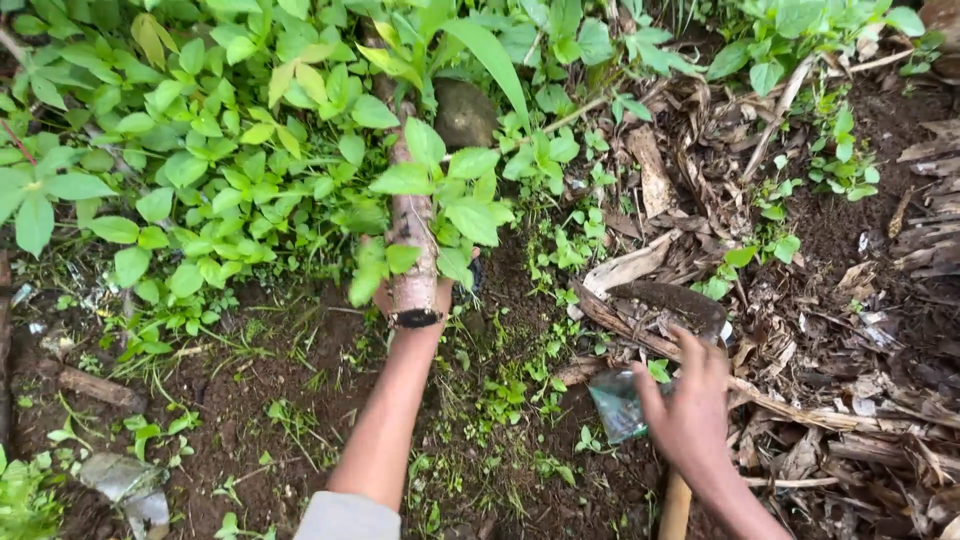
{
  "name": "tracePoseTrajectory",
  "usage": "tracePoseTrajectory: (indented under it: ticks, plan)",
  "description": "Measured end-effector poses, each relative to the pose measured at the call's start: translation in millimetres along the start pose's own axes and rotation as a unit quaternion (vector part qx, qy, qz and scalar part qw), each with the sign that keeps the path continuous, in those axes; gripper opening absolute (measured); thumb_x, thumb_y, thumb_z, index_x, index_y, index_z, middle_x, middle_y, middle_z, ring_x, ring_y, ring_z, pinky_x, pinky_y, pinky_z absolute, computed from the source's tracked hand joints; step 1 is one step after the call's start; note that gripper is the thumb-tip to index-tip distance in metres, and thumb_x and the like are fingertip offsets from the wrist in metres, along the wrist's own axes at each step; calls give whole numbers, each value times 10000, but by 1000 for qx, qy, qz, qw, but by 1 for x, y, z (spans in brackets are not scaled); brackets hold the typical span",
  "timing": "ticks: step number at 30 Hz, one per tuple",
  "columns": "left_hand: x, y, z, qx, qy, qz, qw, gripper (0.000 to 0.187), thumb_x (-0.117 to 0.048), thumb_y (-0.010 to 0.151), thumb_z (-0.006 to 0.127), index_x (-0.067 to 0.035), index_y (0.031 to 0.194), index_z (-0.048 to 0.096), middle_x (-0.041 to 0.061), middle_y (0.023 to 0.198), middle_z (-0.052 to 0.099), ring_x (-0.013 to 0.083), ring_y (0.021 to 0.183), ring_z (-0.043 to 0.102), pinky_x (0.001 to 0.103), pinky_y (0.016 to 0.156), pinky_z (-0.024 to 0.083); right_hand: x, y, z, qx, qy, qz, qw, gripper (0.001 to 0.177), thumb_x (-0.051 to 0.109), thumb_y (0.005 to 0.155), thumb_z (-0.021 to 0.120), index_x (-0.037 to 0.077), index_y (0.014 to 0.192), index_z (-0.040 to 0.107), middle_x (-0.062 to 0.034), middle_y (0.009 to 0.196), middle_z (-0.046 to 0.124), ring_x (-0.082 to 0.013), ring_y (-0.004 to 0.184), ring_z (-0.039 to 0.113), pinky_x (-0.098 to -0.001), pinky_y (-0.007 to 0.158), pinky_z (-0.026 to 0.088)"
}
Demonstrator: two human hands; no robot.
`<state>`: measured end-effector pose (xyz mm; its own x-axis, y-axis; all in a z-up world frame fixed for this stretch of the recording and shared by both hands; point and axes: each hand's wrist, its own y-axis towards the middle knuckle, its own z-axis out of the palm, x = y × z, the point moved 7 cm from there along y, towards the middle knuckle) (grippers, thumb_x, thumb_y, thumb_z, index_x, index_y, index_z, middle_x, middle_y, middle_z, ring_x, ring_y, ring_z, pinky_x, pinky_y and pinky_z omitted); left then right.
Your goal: The person uses a sickle to cut weeds and uproot small plants from the soil in a garden area. They repeatedly swing the tool to sever stems and then pull the vegetation by hand, clearing a patch of ground near existing plants and debris.
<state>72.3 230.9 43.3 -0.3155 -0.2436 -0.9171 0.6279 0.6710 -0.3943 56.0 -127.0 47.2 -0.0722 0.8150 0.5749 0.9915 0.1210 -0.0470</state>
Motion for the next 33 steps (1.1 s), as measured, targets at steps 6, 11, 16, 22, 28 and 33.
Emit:
tracePoseTrajectory:
  ticks: [6,11,16,22,28,33]
  plan:
    - [3,4,14,53,9,44,998,553,-422,834,508,-82,1268,547,18,1080,600,134,992,546,325,986,398,155,78,29,88,148,-26,985,801,214,857,724,-45,1474,283,-348,1401,394,-497,1356,341,-653,1123,256]
    - [15,14,-6,90,16,71,993,498,-376,866,504,-68,1253,566,21,1007,606,120,907,553,311,940,425,185,135,83,-12,232,-20,973,845,98,869,734,-47,1504,195,-389,1465,258,-510,1406,234,-652,1157,138]
    - [39,14,-43,135,21,111,984,445,-329,899,500,-54,1239,584,24,934,611,107,821,560,298,894,451,183,141,132,-98,209,-33,972,369,189,1037,489,-16,1342,519,-268,1300,526,-416,1315,443,-613,1137,224]
    - [72,25,-79,206,245,124,939,379,-114,893,574,-203,1260,603,-94,722,626,82,494,559,266,737,575,171,122,130,-209,391,3,896,301,274,1100,312,122,1192,554,-96,1029,628,-240,1086,607,-480,1017,426]
    - [1,-75,-130,359,501,-145,774,293,-143,954,538,-195,1222,644,-25,641,602,47,400,360,167,338,298,168,61,180,-90,278,-100,951,318,-196,812,360,38,870,568,-14,720,499,-143,644,462,-212,520,369]
    - [108,-14,-316,283,609,-179,719,459,-246,806,741,-263,1250,626,-48,1322,633,127,1210,639,326,1138,449,229,82,153,-37,11,-174,984,1491,783,542,747,81,1542,-108,-128,1625,-178,-259,1514,-144,-469,1235,-130]
